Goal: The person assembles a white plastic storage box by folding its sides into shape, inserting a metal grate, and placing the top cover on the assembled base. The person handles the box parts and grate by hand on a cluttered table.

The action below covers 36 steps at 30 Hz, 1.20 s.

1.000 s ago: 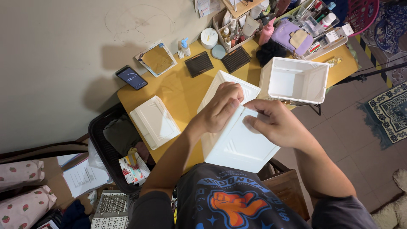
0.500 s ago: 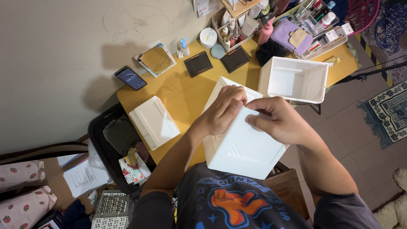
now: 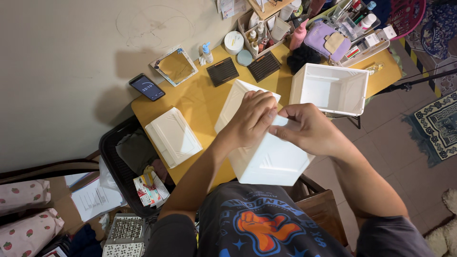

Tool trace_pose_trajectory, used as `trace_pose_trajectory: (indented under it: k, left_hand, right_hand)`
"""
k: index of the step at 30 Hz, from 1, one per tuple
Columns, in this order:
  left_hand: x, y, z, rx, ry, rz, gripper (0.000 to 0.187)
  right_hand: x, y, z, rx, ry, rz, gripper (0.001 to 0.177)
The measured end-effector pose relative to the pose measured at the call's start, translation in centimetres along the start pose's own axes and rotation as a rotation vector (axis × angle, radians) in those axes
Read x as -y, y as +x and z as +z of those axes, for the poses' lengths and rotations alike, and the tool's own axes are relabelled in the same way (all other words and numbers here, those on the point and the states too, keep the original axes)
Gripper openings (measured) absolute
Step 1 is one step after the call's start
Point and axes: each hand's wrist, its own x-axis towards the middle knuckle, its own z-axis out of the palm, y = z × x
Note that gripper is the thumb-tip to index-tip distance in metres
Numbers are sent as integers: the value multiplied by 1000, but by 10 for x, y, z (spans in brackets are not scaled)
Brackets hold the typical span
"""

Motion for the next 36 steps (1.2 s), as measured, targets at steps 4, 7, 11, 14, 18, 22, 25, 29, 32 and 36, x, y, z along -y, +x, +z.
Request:
trace_pose_trajectory:
  k: [4, 7, 11, 14, 18, 22, 25, 29, 32, 36]
  left_hand:
    - [4, -1, 0, -5, 24, 13, 32]
    - [5, -3, 2, -7, 30, -4, 32]
    - [8, -2, 5, 6, 9, -23, 32]
    - [12, -1, 5, -32, -1, -54, 29]
    - [16, -13, 0, -160, -138, -121, 32]
    - [18, -44, -1, -353, -264, -294, 31]
    - [21, -61, 8, -509, -358, -305, 34]
    - [11, -80, 30, -558, -354, -327, 38]
    - [8, -83, 37, -594, -308, -381, 30]
    - [7, -81, 41, -677, -412, -392, 25]
  right_hand:
    - [1, 1, 2, 4, 16, 36, 19]
    - [-3, 3, 5, 6, 46, 24, 18]
    - [-13, 5, 4, -38, 51, 3, 16]
    - [-21, 12, 4, -44, 139, -8, 16]
    - [-31, 15, -6, -136, 187, -8, 18]
    - [-40, 16, -18, -237, 264, -68, 12]
    - [-48, 17, -23, -284, 290, -32, 15]
    - [-66, 20, -26, -249, 447, 34, 22]
    - [-84, 23, -34, -101, 660, 36, 19]
    - [-122, 25, -45, 155, 1081, -35, 34]
